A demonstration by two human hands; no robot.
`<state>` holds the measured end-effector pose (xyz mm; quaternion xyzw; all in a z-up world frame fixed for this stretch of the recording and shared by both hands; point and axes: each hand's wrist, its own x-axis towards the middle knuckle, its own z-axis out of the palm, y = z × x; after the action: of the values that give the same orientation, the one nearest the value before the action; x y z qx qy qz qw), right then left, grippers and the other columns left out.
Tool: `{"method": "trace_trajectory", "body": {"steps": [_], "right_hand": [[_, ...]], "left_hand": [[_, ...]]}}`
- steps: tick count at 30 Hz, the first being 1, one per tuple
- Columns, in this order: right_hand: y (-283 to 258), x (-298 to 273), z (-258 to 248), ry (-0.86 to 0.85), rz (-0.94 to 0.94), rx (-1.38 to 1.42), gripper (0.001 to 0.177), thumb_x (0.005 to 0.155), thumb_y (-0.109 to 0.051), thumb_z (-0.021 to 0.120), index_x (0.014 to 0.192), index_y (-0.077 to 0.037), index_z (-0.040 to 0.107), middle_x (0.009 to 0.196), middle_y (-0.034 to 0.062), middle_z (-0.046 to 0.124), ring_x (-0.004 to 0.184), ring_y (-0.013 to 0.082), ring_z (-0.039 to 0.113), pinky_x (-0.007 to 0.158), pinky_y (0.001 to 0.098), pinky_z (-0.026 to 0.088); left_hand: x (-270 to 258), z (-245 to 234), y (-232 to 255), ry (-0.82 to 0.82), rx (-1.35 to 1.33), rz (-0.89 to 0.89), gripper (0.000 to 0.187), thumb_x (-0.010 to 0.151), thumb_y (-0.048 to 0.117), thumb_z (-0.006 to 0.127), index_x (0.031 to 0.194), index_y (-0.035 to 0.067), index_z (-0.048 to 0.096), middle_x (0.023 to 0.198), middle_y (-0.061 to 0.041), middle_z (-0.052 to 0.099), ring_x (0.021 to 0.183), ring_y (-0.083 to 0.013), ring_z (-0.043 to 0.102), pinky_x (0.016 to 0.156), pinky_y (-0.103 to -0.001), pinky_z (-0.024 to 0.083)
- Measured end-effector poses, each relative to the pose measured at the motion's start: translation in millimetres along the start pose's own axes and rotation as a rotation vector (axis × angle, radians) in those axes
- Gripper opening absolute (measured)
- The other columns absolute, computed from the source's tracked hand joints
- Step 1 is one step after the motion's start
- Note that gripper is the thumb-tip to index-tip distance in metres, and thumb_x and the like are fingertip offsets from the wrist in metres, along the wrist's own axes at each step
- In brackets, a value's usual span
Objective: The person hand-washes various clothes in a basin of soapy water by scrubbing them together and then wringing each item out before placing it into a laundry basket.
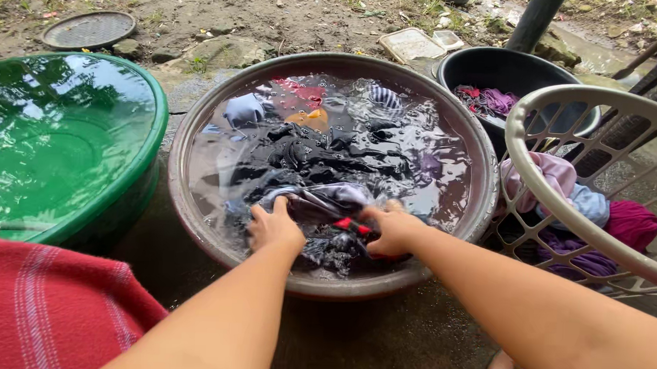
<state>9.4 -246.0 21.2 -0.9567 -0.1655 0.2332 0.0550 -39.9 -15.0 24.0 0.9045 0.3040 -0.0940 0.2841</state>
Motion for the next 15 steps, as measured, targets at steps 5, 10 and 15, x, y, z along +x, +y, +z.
{"method": "trace_trajectory", "body": {"steps": [5,10,15], "right_hand": [[-11.5,2.7,-9.9,0.030,0.176,-0.046,0.092,0.074,-0.042,0.080,0.155,-0.037,0.037,0.143,0.0152,0.053,0.129,0.0367,0.058,0.110,0.0464,0.048],[-53.0,9.8,9.5,0.115,-0.059,-0.369,0.096,0.065,-0.043,0.090,0.140,-0.008,0.043,0.137,0.0149,0.052,0.133,0.0385,0.041,0.107,0.0591,0.035],[-30.2,5.3,-5.2,-0.043,0.064,-0.300,0.097,0.066,-0.058,0.076,0.147,-0.014,0.049,0.135,0.0168,0.063,0.134,0.0369,0.053,0.118,0.0571,0.034]], "left_hand": [[19.7,-4.0,1.1,-0.023,0.077,-0.034,0.074,0.089,0.015,0.065,0.152,0.047,0.044,0.165,-0.013,0.021,0.137,-0.0459,0.045,0.111,-0.050,0.045],[43.4,21.7,16.4,-0.143,-0.595,-0.144,0.101,0.080,0.029,0.081,0.161,0.038,0.020,0.162,-0.020,0.020,0.148,-0.0410,0.028,0.120,-0.049,0.030],[45.8,-8.0,7.7,0.001,-0.319,0.057,0.101,0.074,0.021,0.084,0.158,0.034,0.030,0.157,-0.021,0.027,0.142,-0.0406,0.040,0.117,-0.041,0.038]]}}
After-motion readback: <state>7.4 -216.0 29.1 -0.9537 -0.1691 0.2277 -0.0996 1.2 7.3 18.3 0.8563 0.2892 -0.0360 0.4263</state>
